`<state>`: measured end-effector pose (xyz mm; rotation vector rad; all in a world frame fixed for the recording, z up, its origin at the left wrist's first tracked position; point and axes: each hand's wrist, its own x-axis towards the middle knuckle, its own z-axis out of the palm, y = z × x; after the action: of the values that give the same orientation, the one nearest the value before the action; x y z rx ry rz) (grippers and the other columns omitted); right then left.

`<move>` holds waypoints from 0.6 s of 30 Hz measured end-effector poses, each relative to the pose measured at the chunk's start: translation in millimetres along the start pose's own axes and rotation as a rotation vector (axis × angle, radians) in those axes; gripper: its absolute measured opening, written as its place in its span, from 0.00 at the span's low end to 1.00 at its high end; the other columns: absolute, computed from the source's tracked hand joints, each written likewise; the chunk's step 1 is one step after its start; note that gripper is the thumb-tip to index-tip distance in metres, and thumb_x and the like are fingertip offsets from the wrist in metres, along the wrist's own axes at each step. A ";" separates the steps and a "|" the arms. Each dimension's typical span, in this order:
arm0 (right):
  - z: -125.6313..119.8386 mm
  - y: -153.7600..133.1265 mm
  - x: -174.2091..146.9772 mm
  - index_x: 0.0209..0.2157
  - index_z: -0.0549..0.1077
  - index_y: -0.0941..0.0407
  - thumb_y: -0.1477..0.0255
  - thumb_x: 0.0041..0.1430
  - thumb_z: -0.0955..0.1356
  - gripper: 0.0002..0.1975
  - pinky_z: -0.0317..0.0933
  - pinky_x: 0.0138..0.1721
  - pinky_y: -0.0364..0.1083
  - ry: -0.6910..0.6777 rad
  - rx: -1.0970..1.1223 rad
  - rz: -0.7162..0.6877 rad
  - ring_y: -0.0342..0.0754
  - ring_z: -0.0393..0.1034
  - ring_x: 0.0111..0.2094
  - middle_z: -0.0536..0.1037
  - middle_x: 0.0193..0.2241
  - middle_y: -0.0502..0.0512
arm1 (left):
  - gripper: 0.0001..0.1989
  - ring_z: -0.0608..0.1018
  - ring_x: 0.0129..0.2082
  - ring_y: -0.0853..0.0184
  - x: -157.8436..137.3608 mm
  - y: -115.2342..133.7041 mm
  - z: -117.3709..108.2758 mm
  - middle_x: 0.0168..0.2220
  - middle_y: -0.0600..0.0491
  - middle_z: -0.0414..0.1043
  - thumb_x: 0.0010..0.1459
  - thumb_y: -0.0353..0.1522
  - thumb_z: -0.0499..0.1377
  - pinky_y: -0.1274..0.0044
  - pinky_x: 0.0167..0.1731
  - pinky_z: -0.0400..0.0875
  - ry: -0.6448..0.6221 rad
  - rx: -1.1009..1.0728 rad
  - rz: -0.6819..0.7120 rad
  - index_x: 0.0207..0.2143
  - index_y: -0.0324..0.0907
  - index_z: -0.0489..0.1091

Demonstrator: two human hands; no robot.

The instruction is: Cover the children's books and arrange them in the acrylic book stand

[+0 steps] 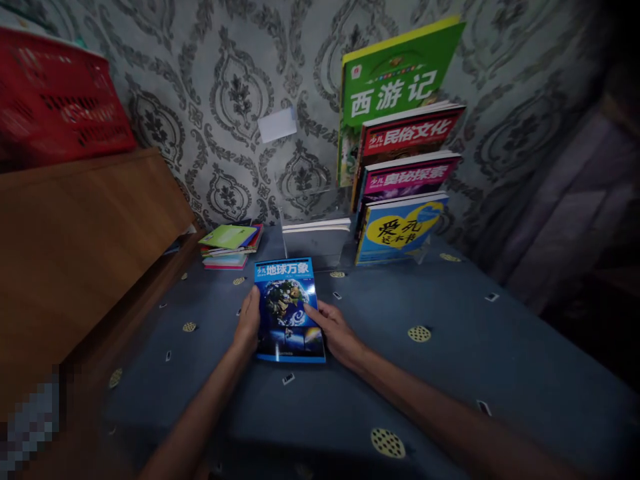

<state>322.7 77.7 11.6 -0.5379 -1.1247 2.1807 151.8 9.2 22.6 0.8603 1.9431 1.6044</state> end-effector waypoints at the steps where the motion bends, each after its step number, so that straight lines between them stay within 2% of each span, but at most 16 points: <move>1: -0.6 -1.4 -0.5 0.35 0.78 0.56 0.54 0.44 0.77 0.22 0.69 0.34 0.45 -0.008 0.006 0.010 0.48 0.77 0.31 0.82 0.31 0.51 | 0.27 0.80 0.47 0.58 -1.3 2.0 3.6 0.44 0.45 0.80 0.64 0.51 0.49 0.65 0.50 0.73 0.007 -0.094 -0.112 0.48 0.39 0.73; 3: -1.2 -3.8 -0.8 0.36 0.78 0.56 0.55 0.44 0.77 0.22 0.69 0.35 0.45 -0.027 0.015 0.035 0.47 0.76 0.30 0.82 0.31 0.52 | 0.27 0.81 0.45 0.58 -3.8 4.7 9.3 0.42 0.45 0.80 0.63 0.51 0.51 0.66 0.49 0.75 -0.003 -0.247 -0.301 0.45 0.38 0.74; 5: -1.9 -5.0 -0.4 0.37 0.78 0.56 0.56 0.44 0.77 0.22 0.69 0.36 0.45 -0.037 0.012 0.054 0.46 0.76 0.30 0.82 0.32 0.52 | 0.26 0.81 0.44 0.58 -5.9 4.0 11.2 0.43 0.44 0.80 0.63 0.50 0.52 0.66 0.48 0.75 -0.049 -0.313 -0.377 0.44 0.38 0.74; 6: -2.7 -5.1 0.1 0.38 0.77 0.56 0.56 0.44 0.77 0.22 0.69 0.36 0.45 -0.030 0.003 0.049 0.46 0.76 0.30 0.82 0.32 0.52 | 0.25 0.81 0.44 0.59 -7.1 2.7 10.4 0.43 0.44 0.80 0.63 0.50 0.52 0.67 0.48 0.74 -0.068 -0.306 -0.371 0.45 0.38 0.74; 8: -5.5 -4.4 1.5 0.39 0.76 0.55 0.56 0.45 0.77 0.23 0.69 0.37 0.46 0.016 -0.035 0.006 0.46 0.76 0.31 0.82 0.33 0.51 | 0.22 0.80 0.47 0.60 -10.3 -1.1 5.8 0.46 0.46 0.79 0.62 0.48 0.55 0.68 0.51 0.72 -0.099 -0.208 -0.274 0.46 0.40 0.73; 12: -14.3 -1.1 4.9 0.41 0.75 0.54 0.58 0.46 0.77 0.22 0.69 0.40 0.47 0.102 -0.142 -0.055 0.49 0.77 0.36 0.82 0.36 0.51 | 0.21 0.77 0.49 0.59 -20.9 -5.3 -10.0 0.47 0.47 0.77 0.61 0.45 0.56 0.67 0.53 0.69 -0.165 0.158 0.032 0.51 0.42 0.68; 15: -19.5 1.4 6.6 0.42 0.73 0.54 0.59 0.46 0.76 0.23 0.69 0.37 0.47 0.086 -0.209 -0.015 0.50 0.77 0.35 0.82 0.35 0.51 | 0.25 0.75 0.51 0.54 -26.5 -4.1 -20.7 0.49 0.43 0.74 0.61 0.41 0.56 0.62 0.53 0.68 -0.148 0.510 0.176 0.57 0.40 0.61; 18: -22.6 3.9 8.7 0.42 0.73 0.54 0.59 0.47 0.75 0.22 0.68 0.35 0.45 0.059 -0.247 -0.001 0.49 0.76 0.34 0.82 0.34 0.51 | 0.21 0.72 0.53 0.51 -25.2 -5.4 -26.7 0.51 0.41 0.71 0.63 0.36 0.52 0.58 0.54 0.65 -0.151 0.793 0.348 0.56 0.39 0.63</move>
<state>328.6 94.9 -4.8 -0.7030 -1.3710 2.0234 149.5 -27.7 22.0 1.6394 2.4285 0.8375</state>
